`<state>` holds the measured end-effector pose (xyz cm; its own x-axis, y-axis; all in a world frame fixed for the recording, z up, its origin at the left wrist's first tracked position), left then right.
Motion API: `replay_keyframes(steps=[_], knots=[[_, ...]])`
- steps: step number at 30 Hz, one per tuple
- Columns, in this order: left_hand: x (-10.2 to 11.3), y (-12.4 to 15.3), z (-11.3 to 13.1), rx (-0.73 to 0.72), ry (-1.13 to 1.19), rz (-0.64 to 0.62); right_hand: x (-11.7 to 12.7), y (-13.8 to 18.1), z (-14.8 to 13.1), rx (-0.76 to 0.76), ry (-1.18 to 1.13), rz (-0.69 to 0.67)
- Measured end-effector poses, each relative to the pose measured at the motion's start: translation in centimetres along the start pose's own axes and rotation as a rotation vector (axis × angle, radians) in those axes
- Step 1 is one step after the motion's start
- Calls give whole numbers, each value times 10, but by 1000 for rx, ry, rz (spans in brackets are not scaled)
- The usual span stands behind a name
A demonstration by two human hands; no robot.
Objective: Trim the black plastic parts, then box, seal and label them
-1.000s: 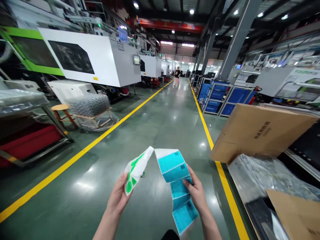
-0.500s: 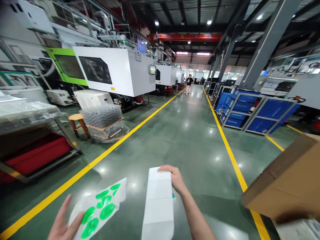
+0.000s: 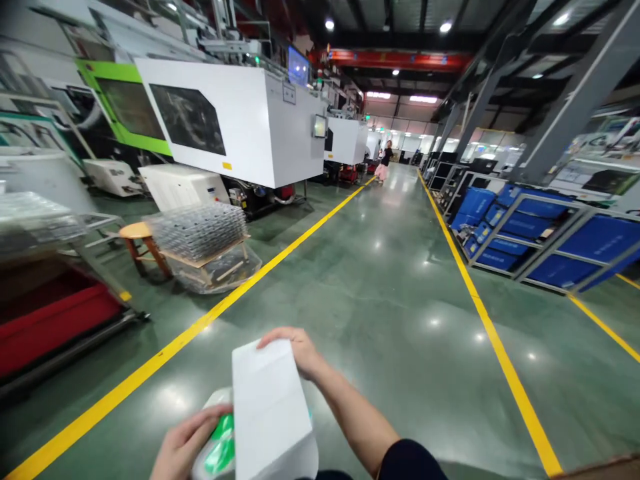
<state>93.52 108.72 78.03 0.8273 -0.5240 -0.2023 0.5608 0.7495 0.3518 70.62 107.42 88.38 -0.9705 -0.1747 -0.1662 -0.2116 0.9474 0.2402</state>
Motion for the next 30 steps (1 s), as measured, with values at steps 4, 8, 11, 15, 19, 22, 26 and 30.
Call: replay_keyframes(steps=[4,8,11,15,19,22,26,30], knots=[[-10,-102,57,-121,181,-211,47,-60,-21,58,199,208],[-13,-188,80,71,603,-392,100,-111,-25,129,465,413],[-5,-243,86,109,578,-489,137,-155,-21,162,590,441],[20,-320,98,118,508,-413,182,-234,-29,229,639,296],[59,-406,127,24,541,-178,219,-330,-62,265,431,-193],[93,-463,161,-50,518,33,238,-403,-94,303,464,-598],[133,-518,190,-31,475,223,248,-496,-101,370,647,-871],[177,-565,173,0,583,354,258,-590,-52,485,783,-972]])
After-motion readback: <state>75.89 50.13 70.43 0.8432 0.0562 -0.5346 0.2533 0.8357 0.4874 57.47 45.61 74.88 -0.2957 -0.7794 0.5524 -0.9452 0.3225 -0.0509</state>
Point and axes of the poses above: each hand's wrist, its own y-axis away from the middle knuckle, its own x-axis out of the back of the hand, z = x × y, the point moved 1 cm from there along -y, towards the middle knuckle, and after that the axes turned 14 degrees about -z, right-handed, at the moved point
